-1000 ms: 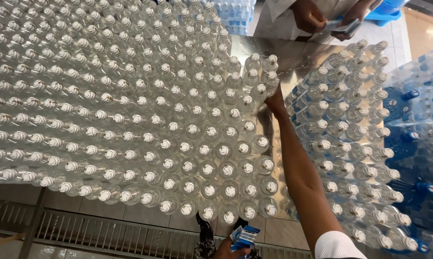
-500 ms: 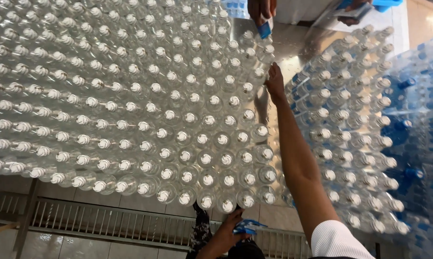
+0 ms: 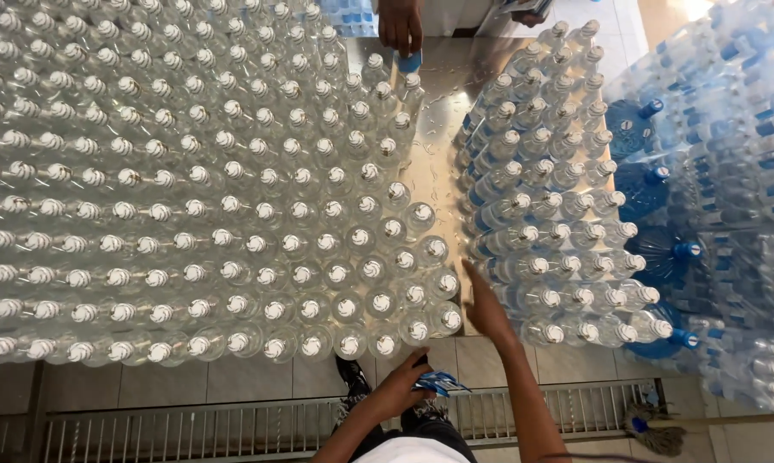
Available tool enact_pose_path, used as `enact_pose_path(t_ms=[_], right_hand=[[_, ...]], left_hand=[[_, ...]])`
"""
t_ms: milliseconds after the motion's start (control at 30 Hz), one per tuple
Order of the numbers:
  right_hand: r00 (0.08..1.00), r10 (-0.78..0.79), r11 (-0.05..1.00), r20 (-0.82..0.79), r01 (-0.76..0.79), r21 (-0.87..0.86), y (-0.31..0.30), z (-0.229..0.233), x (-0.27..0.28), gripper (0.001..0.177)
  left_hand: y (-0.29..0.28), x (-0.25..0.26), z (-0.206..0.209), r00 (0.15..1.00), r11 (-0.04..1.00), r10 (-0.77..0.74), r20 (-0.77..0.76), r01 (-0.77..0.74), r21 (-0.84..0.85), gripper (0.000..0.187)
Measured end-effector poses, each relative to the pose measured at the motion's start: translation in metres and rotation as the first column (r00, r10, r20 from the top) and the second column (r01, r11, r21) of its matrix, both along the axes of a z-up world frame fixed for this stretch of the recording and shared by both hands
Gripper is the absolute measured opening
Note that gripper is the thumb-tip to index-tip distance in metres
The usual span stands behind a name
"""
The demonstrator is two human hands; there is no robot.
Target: The person stands in a warehouse aisle and applies blue and white labels to clear plastic water bottles. They pick up a bottle from a large stack on a metal table, place a label on it, and then set the bottle down. The camera is extremely unstable, swinging rapidly and making the view difficult to follow.
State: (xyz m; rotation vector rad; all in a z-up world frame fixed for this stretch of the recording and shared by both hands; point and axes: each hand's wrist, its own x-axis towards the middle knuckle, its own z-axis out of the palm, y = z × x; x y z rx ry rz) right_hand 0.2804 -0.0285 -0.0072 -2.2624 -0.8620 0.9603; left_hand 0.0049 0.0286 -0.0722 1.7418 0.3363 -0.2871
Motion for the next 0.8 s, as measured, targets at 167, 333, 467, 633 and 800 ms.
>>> enact_pose_path(t_ms=[167,333,467,633,800], right_hand=[[0.968,0.159,0.951,-0.194,-0.097,0.295,-0.017,-0.014,-0.036,0.132],[0.952,0.218,0.886,-0.214,-0.102,0.452,0.010,-0.019,-0.030,0.136],[0.942,0.251,0.891,-0.221,-0.136,0.434,0.017,-0.023,-0.018,0.128],[0.955,0.179,0.905,-0.235,-0.066,0.420,0.040,-0.024,-0.009,0.120],[0.965,0.107,0.842,-0.239,0.040,0.538,0.070,-0.013,-0.006,0.128]], left_hand=[[-0.007,0.000,0.009,0.999,1.000,0.010,-0.045,-0.011,-0.015,0.049],[-0.012,0.004,0.020,0.994,0.999,0.040,-0.104,-0.039,0.009,0.042],[-0.019,-0.001,0.025,0.982,0.985,0.166,-0.089,-0.169,-0.024,0.036],[-0.018,0.003,0.028,0.954,0.966,0.250,-0.163,-0.258,-0.025,0.052],[-0.020,0.004,0.023,0.949,0.964,0.260,-0.179,-0.266,-0.010,0.052]])
